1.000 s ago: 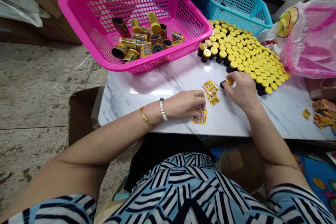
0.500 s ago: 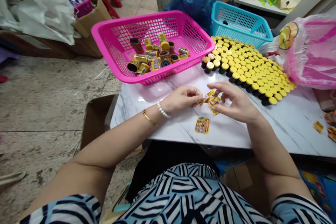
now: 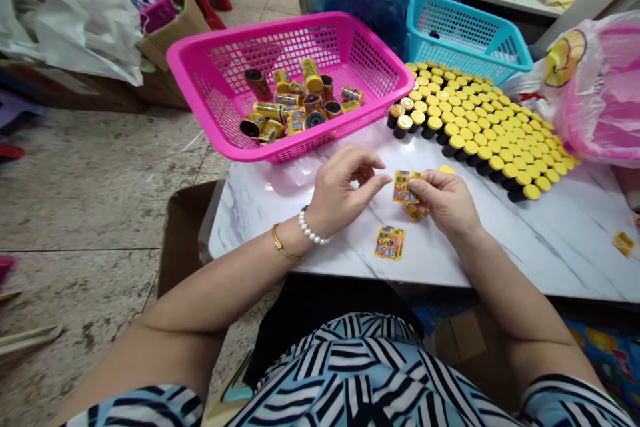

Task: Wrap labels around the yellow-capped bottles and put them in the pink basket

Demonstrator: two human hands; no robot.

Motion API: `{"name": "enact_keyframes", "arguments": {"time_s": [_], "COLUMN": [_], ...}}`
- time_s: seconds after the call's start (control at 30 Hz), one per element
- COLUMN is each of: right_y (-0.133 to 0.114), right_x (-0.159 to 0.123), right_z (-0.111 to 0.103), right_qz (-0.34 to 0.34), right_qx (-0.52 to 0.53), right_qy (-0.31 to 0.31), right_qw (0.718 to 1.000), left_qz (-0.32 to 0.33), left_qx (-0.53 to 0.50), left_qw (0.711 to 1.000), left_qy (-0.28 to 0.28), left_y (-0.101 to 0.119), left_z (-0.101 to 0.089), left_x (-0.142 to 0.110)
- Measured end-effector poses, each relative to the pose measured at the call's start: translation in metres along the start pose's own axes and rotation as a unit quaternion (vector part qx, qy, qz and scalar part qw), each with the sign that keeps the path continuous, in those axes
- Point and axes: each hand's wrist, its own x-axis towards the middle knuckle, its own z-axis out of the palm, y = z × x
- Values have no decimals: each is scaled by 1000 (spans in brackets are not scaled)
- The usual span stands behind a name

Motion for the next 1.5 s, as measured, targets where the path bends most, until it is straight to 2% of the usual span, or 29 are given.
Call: {"name": "enact_keyframes", "arguments": {"time_s": [0.07,0.2,0.43,0.53,0.63,0.73,0.87,1.07,1.3,1.5], "right_y": [3,5,4,3,2,4,7,6,6,8], "right_x": [-1,-5,-11,-13,-15,-14,-12,-11,-11,-10], "right_z": [3,10,16,17,18,18,17,18,19,24], "right_qz": [-25,-59,-116,-174,-251,-291,-305,-338,-369,-393], "right_qx": [-5,-25,-83,-121,-178,-207,-206,-226,-249,-258], "right_qy": [47,83,105,117,126,143,162,144,128,102], "right_qw": [999,994,984,970,943,923,916,902,886,877], "left_qz": [-64,-177,-256,-294,-299,-286,-279,-286,-324,-329], "left_qx": [-47,-141,-186,-221,-232,-226,-224,-218,-264,-246], "left_qw": [997,974,948,929,923,930,934,932,906,908], "left_qy": [12,-24,-36,-40,-62,-41,-13,-35,-73,-85], "left_y": [3,12,21,19,16,13,13,16,10,16], "left_z": [3,7,4,2,1,2,3,3,3,1], "left_x": [-1,-3,0,2,2,0,-1,1,0,2]}}
